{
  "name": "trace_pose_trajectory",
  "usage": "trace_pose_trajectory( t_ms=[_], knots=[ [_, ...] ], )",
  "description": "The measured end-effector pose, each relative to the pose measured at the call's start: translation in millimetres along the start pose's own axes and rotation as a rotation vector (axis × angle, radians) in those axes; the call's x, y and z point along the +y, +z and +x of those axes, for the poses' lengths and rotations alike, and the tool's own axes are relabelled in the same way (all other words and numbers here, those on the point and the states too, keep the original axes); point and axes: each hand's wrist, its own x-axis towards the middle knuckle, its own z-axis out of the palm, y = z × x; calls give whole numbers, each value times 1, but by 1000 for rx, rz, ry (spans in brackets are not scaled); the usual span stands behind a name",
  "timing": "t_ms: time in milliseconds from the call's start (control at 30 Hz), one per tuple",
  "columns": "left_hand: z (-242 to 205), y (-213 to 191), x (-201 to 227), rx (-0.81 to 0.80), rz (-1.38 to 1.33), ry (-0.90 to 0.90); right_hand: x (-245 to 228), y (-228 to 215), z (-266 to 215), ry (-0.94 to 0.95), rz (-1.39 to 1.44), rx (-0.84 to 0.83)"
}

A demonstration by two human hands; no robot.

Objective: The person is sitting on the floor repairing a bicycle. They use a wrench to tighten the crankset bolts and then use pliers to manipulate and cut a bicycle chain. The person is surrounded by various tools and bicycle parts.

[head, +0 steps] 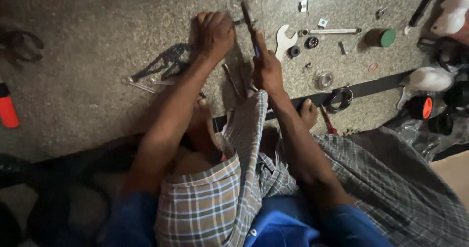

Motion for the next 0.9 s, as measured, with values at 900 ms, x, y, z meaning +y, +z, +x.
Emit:
trace_pose_trajectory(
  t_ms=[900],
  knots=[
    [-25,24,-21,-53,26,57,1,-2,-5,-142,74,13]
  ],
)
